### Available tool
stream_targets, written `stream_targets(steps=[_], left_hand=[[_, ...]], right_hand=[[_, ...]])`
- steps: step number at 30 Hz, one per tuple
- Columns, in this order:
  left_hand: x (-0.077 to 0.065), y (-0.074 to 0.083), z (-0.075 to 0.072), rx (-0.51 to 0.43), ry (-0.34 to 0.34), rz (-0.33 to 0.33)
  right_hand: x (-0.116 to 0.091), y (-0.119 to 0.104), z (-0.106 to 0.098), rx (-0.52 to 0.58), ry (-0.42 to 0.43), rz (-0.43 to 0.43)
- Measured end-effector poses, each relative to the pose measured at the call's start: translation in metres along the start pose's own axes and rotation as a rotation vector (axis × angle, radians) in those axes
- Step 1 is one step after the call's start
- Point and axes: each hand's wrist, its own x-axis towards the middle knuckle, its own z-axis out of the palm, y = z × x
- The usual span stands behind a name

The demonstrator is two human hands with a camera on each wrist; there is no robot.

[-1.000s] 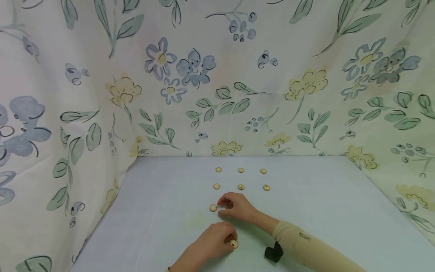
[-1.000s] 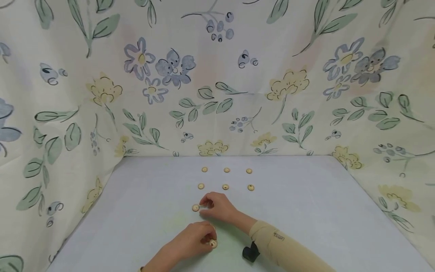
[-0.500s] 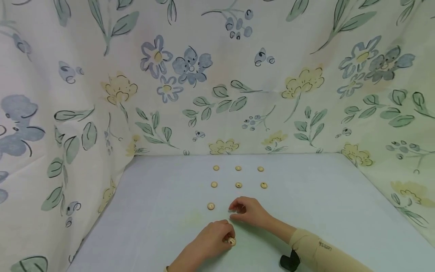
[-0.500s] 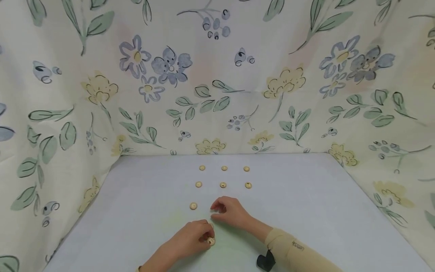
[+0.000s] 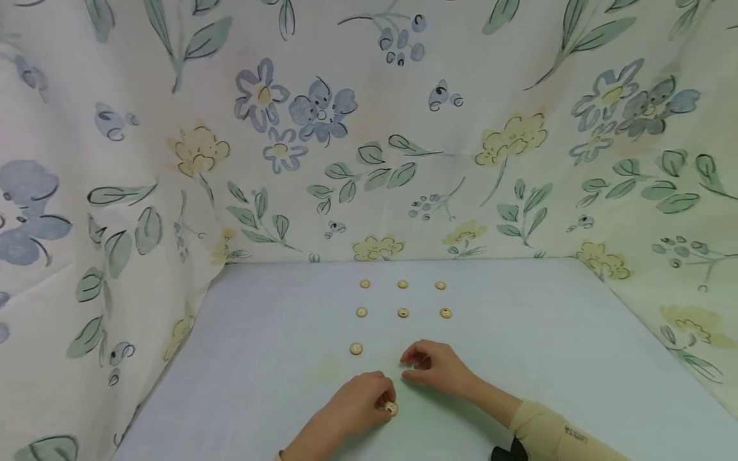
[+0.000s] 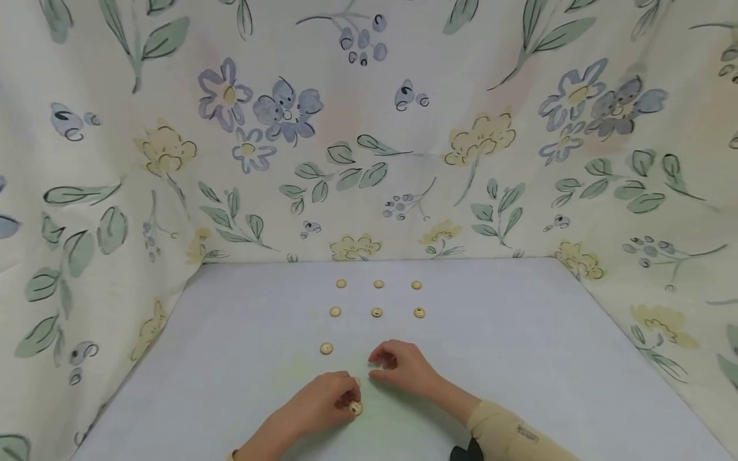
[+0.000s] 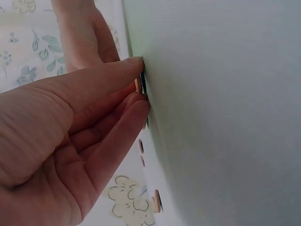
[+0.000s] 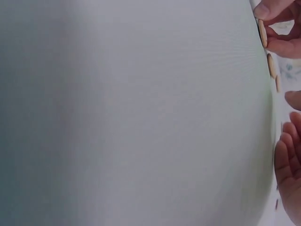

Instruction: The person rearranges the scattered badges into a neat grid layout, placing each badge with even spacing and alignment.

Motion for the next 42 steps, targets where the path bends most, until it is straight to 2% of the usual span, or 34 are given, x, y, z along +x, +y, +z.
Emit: stream_targets(steps=[8, 13, 16, 20, 24, 26, 27, 30, 32, 35, 42], left_hand=[[-0.002, -0.003, -0.004, 0.002, -0.007, 0.015], [0.005, -0.003, -0.01, 0.02, 0.003, 0.031], [0.015, -0.003, -0.016, 0.031, 0.003, 0.028], [0.038, -0.003, -0.024, 0.049, 0.002, 0.017], [0.061, -0.007, -0.026, 0.092, 0.009, -0.003], [0.07, -0.009, -0.026, 0.113, 0.014, -0.003], [0.074, -0.01, -0.025, 0.118, 0.013, -0.002], [0.085, -0.012, -0.022, 0.134, 0.016, 0.007], [0.091, -0.013, -0.019, 0.137, 0.021, 0.007], [0.096, -0.014, -0.017, 0.143, 0.035, 0.013], [0.1, -0.016, -0.013, 0.128, 0.009, -0.003]], right_hand=[[-0.013, -0.004, -0.007, 0.009, 0.02, -0.041], [-0.022, -0.005, -0.01, 0.029, 0.031, -0.034], [-0.028, -0.004, -0.012, 0.044, 0.034, -0.027], [-0.036, -0.004, -0.016, 0.052, 0.035, -0.002], [-0.043, -0.026, -0.023, 0.052, 0.046, 0.023], [-0.046, -0.03, -0.025, 0.046, 0.051, 0.034], [-0.047, -0.03, -0.025, 0.042, 0.053, 0.039], [-0.05, -0.013, -0.021, 0.027, 0.053, 0.058], [-0.052, -0.004, -0.019, 0.022, 0.051, 0.069], [-0.053, -0.002, -0.019, 0.021, 0.055, 0.067], [-0.054, -0.029, -0.027, 0.062, 0.063, 0.02]])
